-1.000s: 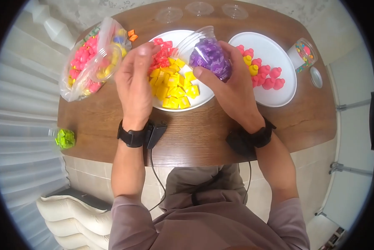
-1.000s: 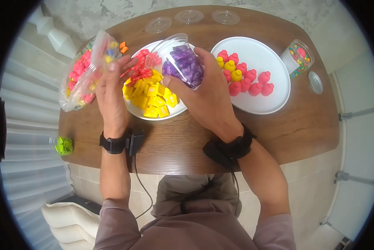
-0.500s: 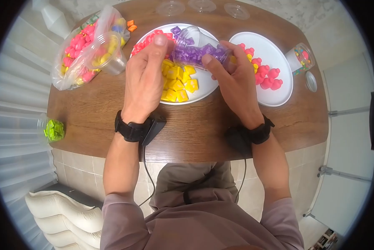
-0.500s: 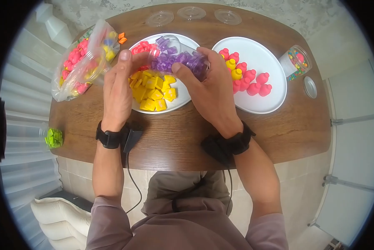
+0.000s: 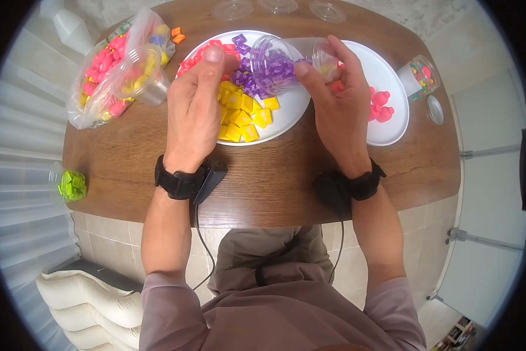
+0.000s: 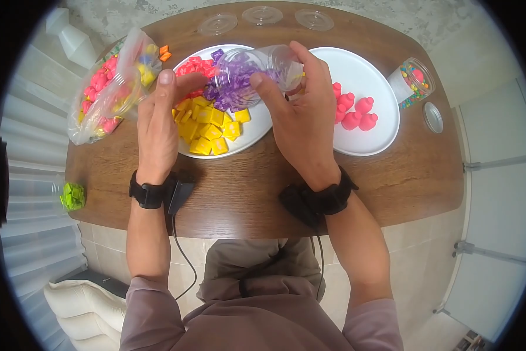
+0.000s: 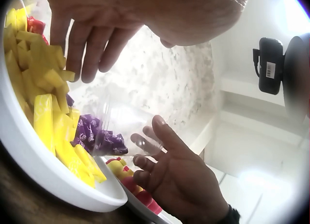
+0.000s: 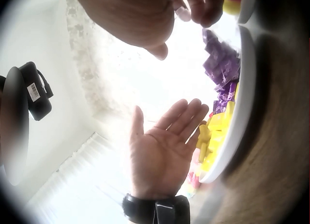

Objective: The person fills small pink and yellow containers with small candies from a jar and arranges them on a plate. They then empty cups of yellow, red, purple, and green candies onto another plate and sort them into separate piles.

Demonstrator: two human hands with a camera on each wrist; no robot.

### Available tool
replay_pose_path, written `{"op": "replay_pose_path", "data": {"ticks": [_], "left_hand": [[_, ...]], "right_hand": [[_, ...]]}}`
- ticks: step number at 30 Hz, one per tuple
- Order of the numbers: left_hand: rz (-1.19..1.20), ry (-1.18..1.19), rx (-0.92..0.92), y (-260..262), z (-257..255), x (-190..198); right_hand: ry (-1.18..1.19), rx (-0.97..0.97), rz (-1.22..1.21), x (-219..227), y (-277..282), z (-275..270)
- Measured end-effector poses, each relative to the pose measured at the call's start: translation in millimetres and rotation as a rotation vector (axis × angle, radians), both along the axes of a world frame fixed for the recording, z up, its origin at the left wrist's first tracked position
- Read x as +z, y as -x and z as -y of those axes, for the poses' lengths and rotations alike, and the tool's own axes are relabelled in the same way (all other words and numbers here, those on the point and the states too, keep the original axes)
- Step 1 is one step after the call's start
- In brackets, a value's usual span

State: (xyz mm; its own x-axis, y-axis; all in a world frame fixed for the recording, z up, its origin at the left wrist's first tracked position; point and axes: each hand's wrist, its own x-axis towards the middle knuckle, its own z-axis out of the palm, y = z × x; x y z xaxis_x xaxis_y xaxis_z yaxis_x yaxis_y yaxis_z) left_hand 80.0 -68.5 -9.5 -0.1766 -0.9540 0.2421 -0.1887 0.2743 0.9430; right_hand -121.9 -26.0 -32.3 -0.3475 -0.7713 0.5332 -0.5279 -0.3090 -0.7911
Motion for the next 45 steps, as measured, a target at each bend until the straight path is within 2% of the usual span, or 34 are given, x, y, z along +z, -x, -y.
{"op": "replay_pose_path", "data": {"ticks": [3,5,8,12,14,18,20,24,26,30,33,35,38,43,45], "left_hand": [[-0.064,0.018,0.022,1.2,0.4,-2.5],[-0.081,0.02,0.021,2.4,-0.7,-1.7],[0.011,-0.009,-0.002,0.2,-3.1,3.0],[0.018,-0.008,0.01,0.3,-3.1,2.4],[-0.071,0.03,0.041,2.1,-2.2,-0.6],[-0.077,0.037,0.042,2.5,-1.2,-2.4],[-0.07,0.044,0.039,1.9,-0.7,-2.2],[-0.066,0.044,0.038,1.1,-0.9,-1.4],[-0.057,0.04,0.048,0.3,0.5,-1.9],[-0.098,0.037,0.051,0.2,0.4,-2.7],[-0.194,0.081,-0.018,2.5,-2.0,-1.0],[-0.416,0.104,-0.143,5.0,-6.6,3.1],[-0.387,0.156,-0.236,2.9,-8.3,2.0],[-0.337,0.203,-0.124,3.6,-10.4,6.6],[-0.381,0.119,-0.229,0.7,-11.0,6.9]], "right_hand": [[0.023,0.017,-0.012,-1.5,0.9,2.0],[0.071,0.095,0.041,-0.2,-0.5,2.3],[0.055,0.026,0.045,3.3,-1.2,-0.2],[0.082,0.005,0.024,9.6,-1.5,-1.5],[0.123,0.05,0.207,11.6,-3.7,-2.2],[0.077,0.04,0.101,5.7,2.1,0.0],[0.065,0.089,0.263,9.8,-1.2,-1.6],[0.052,0.11,0.365,20.2,-5.0,-6.0],[0.138,0.099,0.479,20.8,-3.9,-4.1],[0.141,0.082,0.485,18.8,2.8,-4.9],[0.139,0.198,0.586,18.5,-3.0,-6.9],[0.133,0.407,0.668,17.1,-9.4,-8.2],[0.103,0.454,0.598,18.0,-16.4,-13.6],[0.073,0.57,0.646,19.2,-17.2,-13.3],[0.024,0.587,0.634,20.2,-17.4,-14.1]]}}
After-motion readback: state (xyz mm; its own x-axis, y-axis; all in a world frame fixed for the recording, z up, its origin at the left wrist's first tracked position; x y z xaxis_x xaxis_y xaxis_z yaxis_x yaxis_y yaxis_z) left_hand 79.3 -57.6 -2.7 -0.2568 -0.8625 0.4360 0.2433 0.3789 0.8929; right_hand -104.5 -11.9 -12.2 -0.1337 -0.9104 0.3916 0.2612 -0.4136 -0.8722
